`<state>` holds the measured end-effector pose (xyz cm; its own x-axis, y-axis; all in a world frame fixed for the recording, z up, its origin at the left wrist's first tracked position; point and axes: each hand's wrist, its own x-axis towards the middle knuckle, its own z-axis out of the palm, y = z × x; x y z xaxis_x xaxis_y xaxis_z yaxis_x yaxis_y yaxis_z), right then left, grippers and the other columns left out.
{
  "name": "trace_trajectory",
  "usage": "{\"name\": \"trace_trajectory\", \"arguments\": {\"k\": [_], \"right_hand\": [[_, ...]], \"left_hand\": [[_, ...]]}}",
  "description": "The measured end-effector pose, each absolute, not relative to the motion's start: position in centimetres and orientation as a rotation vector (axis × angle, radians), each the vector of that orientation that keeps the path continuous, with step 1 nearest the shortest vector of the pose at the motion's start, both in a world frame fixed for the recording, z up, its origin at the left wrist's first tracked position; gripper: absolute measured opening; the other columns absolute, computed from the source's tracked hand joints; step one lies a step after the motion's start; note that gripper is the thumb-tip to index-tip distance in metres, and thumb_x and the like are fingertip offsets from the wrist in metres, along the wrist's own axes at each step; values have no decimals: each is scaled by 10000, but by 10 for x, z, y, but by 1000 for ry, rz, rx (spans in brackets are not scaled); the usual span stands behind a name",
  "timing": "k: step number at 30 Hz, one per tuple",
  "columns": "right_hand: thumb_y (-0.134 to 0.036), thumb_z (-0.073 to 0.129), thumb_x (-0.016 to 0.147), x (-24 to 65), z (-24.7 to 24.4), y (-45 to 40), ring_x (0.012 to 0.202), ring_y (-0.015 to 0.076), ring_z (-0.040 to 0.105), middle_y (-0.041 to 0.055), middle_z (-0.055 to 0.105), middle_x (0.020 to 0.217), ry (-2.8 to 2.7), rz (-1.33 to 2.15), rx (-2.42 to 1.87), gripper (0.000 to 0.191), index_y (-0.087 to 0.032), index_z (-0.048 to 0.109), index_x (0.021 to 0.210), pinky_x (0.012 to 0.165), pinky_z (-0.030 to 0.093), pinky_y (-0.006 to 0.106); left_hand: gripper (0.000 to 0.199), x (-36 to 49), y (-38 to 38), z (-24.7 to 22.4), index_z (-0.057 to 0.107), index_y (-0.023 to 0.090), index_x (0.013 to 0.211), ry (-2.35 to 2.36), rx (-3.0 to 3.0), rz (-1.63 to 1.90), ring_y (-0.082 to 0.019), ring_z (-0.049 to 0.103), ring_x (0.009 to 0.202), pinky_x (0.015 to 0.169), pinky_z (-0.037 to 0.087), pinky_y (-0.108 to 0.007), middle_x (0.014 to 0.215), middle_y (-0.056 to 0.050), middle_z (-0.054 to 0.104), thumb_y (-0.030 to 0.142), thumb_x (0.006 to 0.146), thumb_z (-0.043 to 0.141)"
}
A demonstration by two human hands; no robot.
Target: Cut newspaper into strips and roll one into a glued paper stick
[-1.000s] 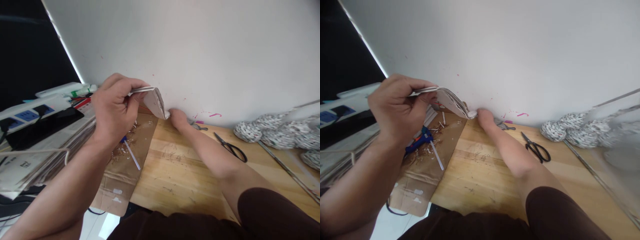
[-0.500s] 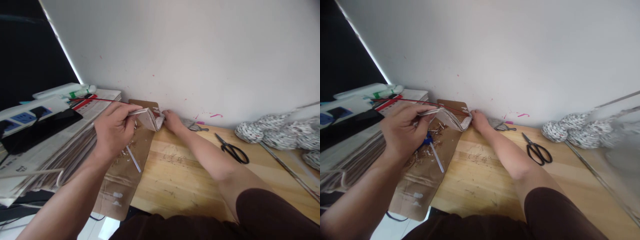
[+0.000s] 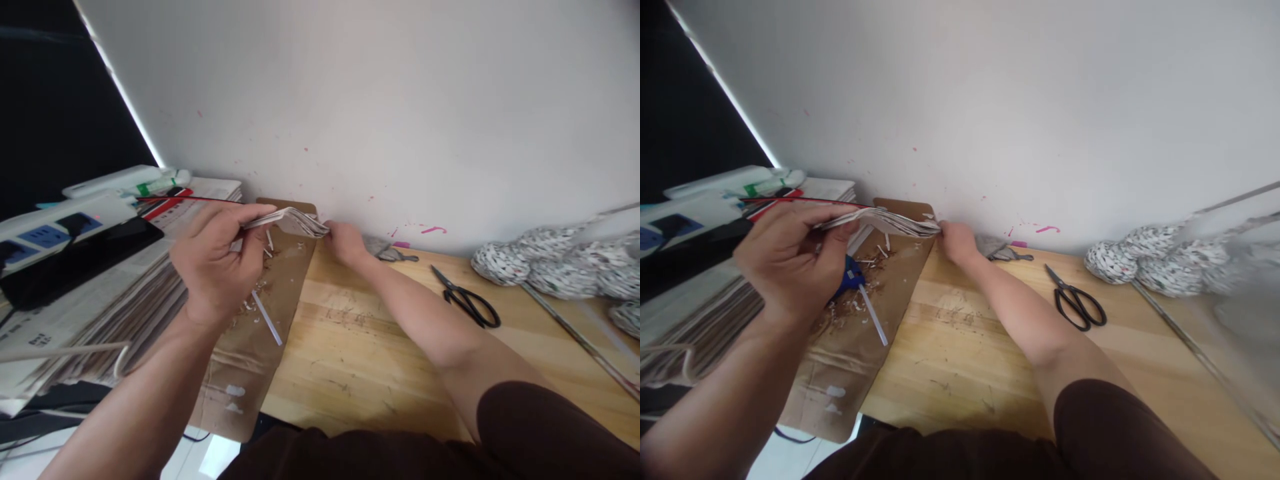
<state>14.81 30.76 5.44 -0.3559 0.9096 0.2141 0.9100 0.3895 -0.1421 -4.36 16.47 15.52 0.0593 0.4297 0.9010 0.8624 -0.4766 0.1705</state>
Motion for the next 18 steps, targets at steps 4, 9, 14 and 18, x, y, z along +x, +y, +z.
{"name": "trace_trajectory", "arguments": {"k": [4,9,14,18], "right_hand": [[-207,395,953,153,56,326,956,287,680,167,727,1067,-2320,21,-1727,310,-163,660,1108,764,482,350],[-362,550,890,157,47,307,968,302,655,180,693,1129,-2328,18,-1685,440,-139,568,1270,778,485,369],[-609,622,790,152,43,275,1127,353,558,166,530,1396,-2386,-13,-1540,841,-202,365,1480,924,432,457],[-398,486,922,152,40,282,1127,328,553,144,570,1344,-2411,7,-1537,503,-232,494,1396,927,419,445]], "left_hand": [[241,-37,176,145,715,249,1059,-1271,-2005,-1354,-154,674,900,820,553,-327,955,2,734,131,895,583],[272,-36,180,121,727,227,1031,-1289,-2095,-1325,-152,673,880,800,534,-268,932,-11,729,78,849,590],[299,-39,167,110,725,217,1044,-1328,-2130,-1293,-150,679,869,800,537,-261,930,-20,727,49,845,578],[362,-42,146,99,703,234,1066,-1280,-2190,-1315,-144,691,891,848,551,-260,984,-10,733,1,819,579]]}}
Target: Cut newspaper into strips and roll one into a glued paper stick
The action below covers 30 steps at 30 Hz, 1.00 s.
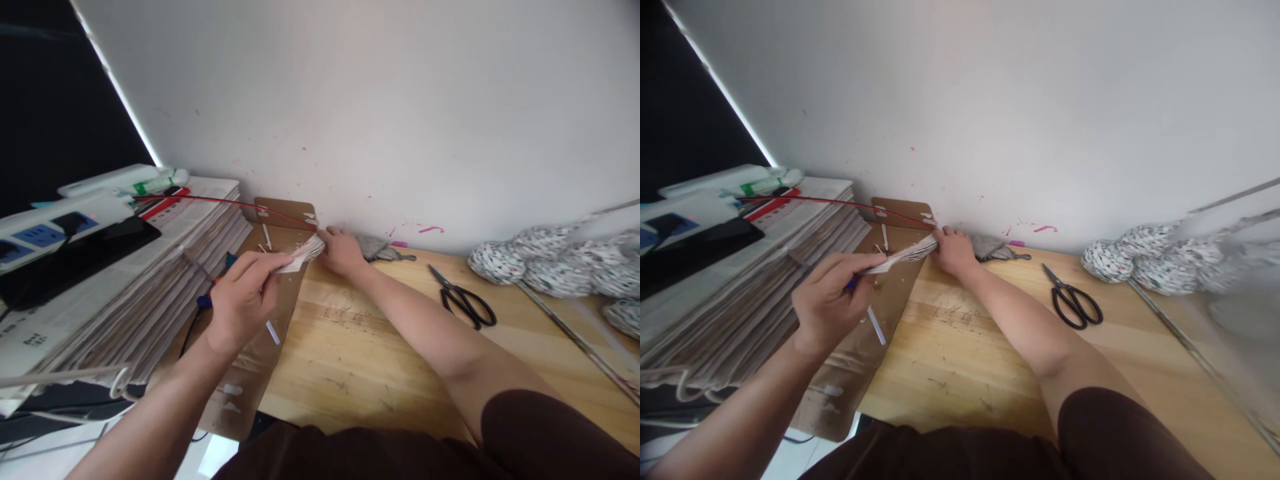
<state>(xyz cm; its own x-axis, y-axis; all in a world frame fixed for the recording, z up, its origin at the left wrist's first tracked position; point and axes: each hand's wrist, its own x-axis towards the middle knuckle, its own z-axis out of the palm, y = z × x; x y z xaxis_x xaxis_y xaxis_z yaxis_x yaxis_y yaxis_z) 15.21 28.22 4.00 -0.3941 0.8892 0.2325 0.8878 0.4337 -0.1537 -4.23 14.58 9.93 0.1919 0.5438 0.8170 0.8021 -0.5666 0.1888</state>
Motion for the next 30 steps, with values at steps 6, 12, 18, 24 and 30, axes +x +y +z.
{"name": "trace_trajectory", "arguments": {"k": [6,12,18,24,30], "right_hand": [[-275,460,928,157,27,305,1177,333,561,164,599,1331,-2450,96,-1543,494,-210,501,1415,978,404,474],[-145,453,876,163,20,298,1341,320,476,184,379,1558,-2501,226,-1465,674,-144,328,1539,1075,380,471],[-54,455,843,162,17,282,1412,260,405,186,407,1543,-2542,309,-1336,655,-86,405,1496,1154,321,403],[-102,453,872,177,19,246,1390,243,440,204,405,1539,-2504,330,-1252,605,-63,423,1475,1151,343,394],[-254,451,932,223,14,187,1379,272,444,174,539,1435,-2498,239,-1176,475,-102,552,1371,1149,344,448]], "left_hand": [[398,-54,106,53,618,227,1183,-1213,-2525,-1108,-161,676,1049,964,542,-285,1124,-56,701,1,862,549],[422,-70,76,13,549,214,1283,-1323,-2729,-796,-207,614,1174,1024,519,-363,1234,-92,652,29,910,480],[370,-78,57,7,550,195,1298,-1279,-2805,-720,-241,595,1209,1003,531,-403,1255,-112,653,107,941,510],[345,-79,48,7,616,225,1228,-1381,-2857,-924,-243,595,1219,1028,518,-411,1250,-99,654,277,891,662],[510,-73,48,16,520,221,1356,-1609,-2733,-938,-264,587,1175,999,505,-456,1300,-118,627,361,886,661]]}}
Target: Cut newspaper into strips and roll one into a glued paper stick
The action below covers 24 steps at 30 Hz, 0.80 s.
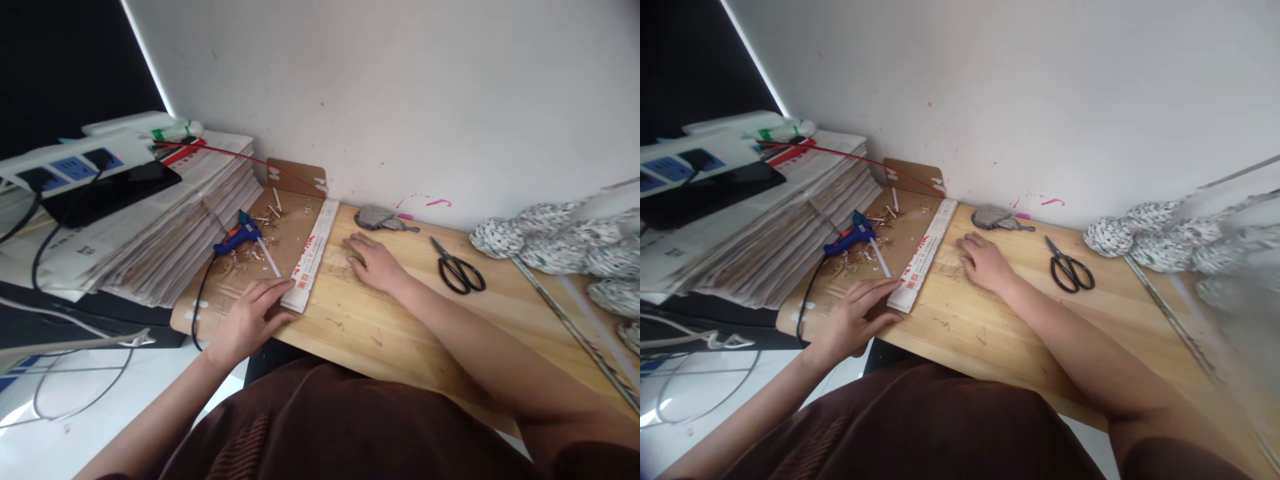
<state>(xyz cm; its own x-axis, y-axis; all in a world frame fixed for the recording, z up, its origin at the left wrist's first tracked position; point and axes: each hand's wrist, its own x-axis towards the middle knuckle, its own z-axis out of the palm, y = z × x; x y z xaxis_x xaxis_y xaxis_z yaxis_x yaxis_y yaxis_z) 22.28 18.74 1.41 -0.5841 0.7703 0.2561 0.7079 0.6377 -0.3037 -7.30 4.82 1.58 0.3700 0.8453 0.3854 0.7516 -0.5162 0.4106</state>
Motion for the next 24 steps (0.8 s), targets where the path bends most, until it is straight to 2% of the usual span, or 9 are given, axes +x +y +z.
{"name": "trace_trajectory", "arguments": {"k": [3,7,10,13,16,20,24], "right_hand": [[-299,450,942,247,13,185,1353,299,469,189,534,1436,-2446,154,-1273,491,-101,541,1382,1117,380,481],[-310,438,939,264,18,209,1326,359,476,250,486,1453,-2298,-11,-1473,590,-22,446,1453,1089,394,500],[-355,460,938,262,20,229,1217,388,538,254,559,1336,-2222,-102,-1625,611,-75,441,1481,995,443,523],[-330,461,938,255,21,242,1111,375,579,216,639,1153,-2202,-121,-1712,485,-169,601,1373,925,462,518],[-208,436,917,250,22,251,1032,329,617,177,688,1026,-2175,-93,-1757,392,-188,733,1173,869,483,456],[-209,494,885,250,23,260,918,308,660,146,731,941,-2104,-53,-1828,290,-191,759,1002,790,501,425],[-301,539,885,256,22,260,901,333,674,163,740,947,-2043,-19,-1842,264,-159,727,1004,770,512,447]], "left_hand": [[607,-70,53,20,484,193,1393,1453,2496,756,-284,567,1158,992,491,-473,1267,-122,646,436,866,665],[479,-71,55,18,542,177,1343,1515,2516,766,-258,566,1112,983,479,-436,1234,-118,650,397,921,597],[372,-73,52,16,613,167,1257,1604,2523,815,-246,575,1040,925,493,-407,1136,-114,670,362,942,571],[273,-77,46,19,693,166,1098,1704,2563,817,-246,578,954,878,487,-410,1003,-101,694,356,935,583],[202,-83,39,24,729,196,953,1812,2595,790,-246,570,900,850,462,-418,886,-71,707,348,924,599],[167,-84,31,29,734,226,844,1817,2616,779,-237,568,868,800,432,-400,797,-43,703,322,913,616],[136,-74,31,31,727,233,838,1716,2631,822,-238,584,887,798,437,-400,814,-41,707,300,905,630]]}}
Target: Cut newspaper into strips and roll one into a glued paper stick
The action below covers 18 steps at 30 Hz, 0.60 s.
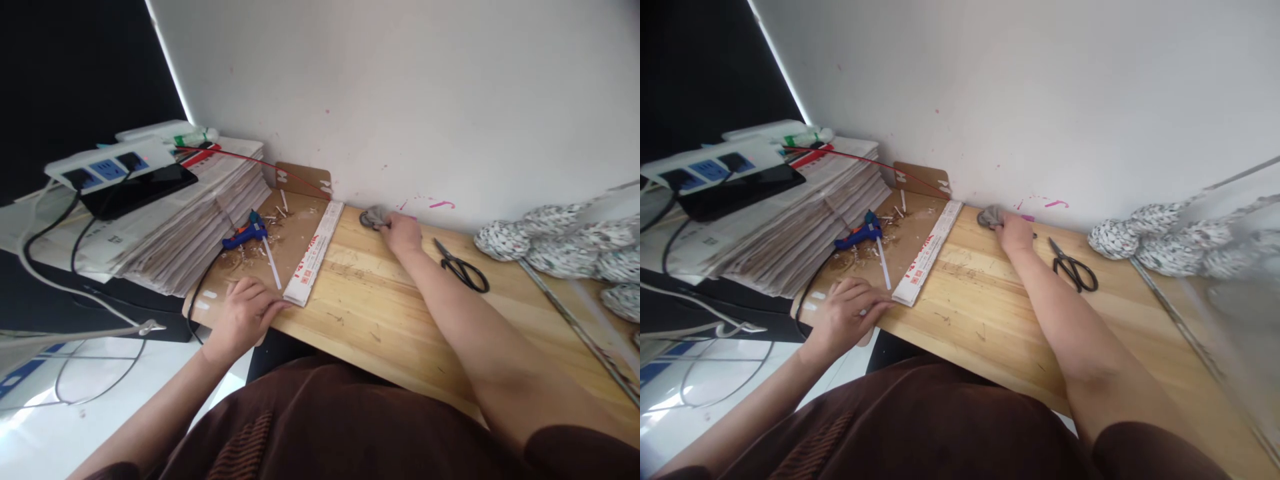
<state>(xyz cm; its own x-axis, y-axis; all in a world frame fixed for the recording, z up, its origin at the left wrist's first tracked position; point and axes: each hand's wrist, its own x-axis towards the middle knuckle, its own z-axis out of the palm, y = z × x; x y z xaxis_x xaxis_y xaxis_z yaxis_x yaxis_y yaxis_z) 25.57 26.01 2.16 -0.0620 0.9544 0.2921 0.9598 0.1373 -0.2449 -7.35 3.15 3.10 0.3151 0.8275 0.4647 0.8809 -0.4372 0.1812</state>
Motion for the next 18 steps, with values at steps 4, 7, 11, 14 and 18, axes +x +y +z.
{"name": "trace_trajectory", "arguments": {"k": [4,7,11,14,18], "right_hand": [[-350,600,859,263,21,246,1002,328,663,170,725,1076,-2078,46,-1757,375,-123,661,1151,851,512,439],[-328,627,836,271,21,219,1095,315,635,172,675,1221,-2143,106,-1646,520,-124,565,1311,920,500,436],[-306,594,856,281,22,167,1191,314,579,161,617,1310,-2272,153,-1372,511,-165,530,1343,1014,459,487],[-292,581,882,284,21,132,1186,287,577,122,652,1256,-2319,194,-1239,349,-203,617,1217,1053,441,477],[-257,573,902,286,18,109,1112,267,614,108,694,1170,-2302,227,-1192,255,-210,658,1137,1004,479,465]], "left_hand": [[221,-66,44,26,693,194,1099,-1566,-2579,-865,-253,587,998,885,480,-430,1065,-95,717,284,909,625],[265,-67,55,21,691,192,1110,-1527,-2662,-896,-256,597,1008,898,497,-440,1098,-104,713,329,886,661],[311,-71,63,20,714,210,1064,-1515,-2709,-957,-247,633,948,856,520,-425,1013,-84,733,419,833,712],[251,-72,65,20,723,207,1039,-1493,-2693,-929,-238,648,922,836,523,-416,986,-82,742,389,873,672],[201,-69,65,21,734,199,1022,-1459,-2657,-874,-216,655,863,810,522,-393,934,-76,749,293,939,577]]}}
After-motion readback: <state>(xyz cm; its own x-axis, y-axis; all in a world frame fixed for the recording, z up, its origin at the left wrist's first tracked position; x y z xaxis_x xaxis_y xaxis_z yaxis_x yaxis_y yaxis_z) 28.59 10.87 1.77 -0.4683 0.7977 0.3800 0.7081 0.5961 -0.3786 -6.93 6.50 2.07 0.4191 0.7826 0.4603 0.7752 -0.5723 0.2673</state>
